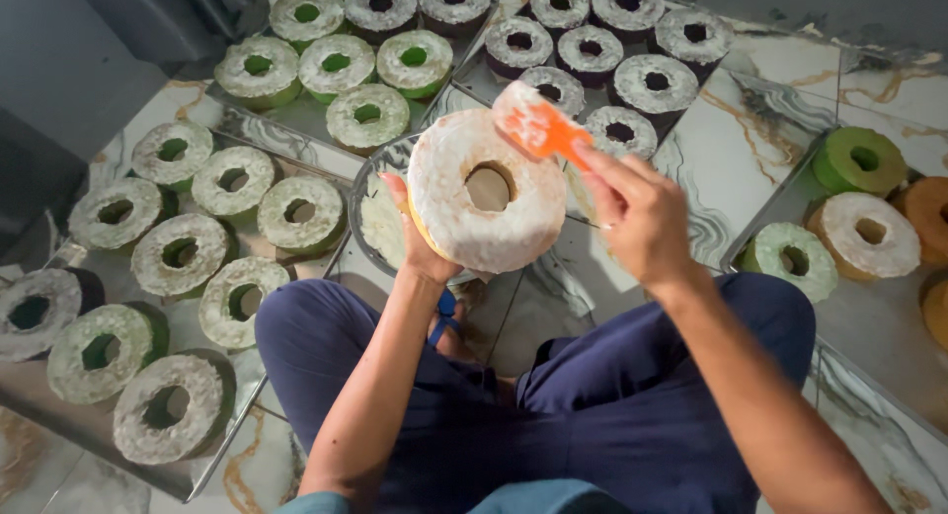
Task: The person sits on the floor and frosts ring-shaped cakes with white icing using an orange spatula. They pick up each cake, spread icing evenly on the top surface, and place the finished cakes onto metal trays alongside other frosted cakes.
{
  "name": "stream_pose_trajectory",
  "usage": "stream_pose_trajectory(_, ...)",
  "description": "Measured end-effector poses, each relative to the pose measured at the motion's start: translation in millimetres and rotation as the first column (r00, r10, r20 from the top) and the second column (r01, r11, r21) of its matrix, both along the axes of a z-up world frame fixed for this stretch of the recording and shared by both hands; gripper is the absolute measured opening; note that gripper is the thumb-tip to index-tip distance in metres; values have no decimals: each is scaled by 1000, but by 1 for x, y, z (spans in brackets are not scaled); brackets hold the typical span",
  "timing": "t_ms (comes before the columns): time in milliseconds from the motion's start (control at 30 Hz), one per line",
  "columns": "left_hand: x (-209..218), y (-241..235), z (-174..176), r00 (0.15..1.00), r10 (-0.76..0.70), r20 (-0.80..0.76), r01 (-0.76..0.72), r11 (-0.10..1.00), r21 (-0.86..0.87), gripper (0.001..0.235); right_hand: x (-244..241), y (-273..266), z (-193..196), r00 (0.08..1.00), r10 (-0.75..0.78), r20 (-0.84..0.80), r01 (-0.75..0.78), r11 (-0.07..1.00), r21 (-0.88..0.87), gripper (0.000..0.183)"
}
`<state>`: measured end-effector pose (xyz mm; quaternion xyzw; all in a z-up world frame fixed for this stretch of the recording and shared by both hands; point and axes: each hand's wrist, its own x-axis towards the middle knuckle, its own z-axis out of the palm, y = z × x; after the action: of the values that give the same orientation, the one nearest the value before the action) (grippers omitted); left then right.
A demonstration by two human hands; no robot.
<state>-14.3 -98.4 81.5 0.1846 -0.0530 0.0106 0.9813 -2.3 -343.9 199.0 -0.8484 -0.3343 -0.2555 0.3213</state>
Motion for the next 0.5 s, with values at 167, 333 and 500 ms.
stream_pose_trajectory(167,7,-4,-4,992,61,110,-57,998,-40,101,-35,16,-3,920,343,-191,-311,933,180,33)
stream_pose_trajectory(333,10,-5,-4,984,95,148,-92,995,-28,101,-32,-4,22,600,273,-752,-178,962,207,35)
stream_pose_trajectory(500,11,-8,-1,980,51,193,-50,999,-11,101,-14,18,2,886,401,-230,-347,906,244,29)
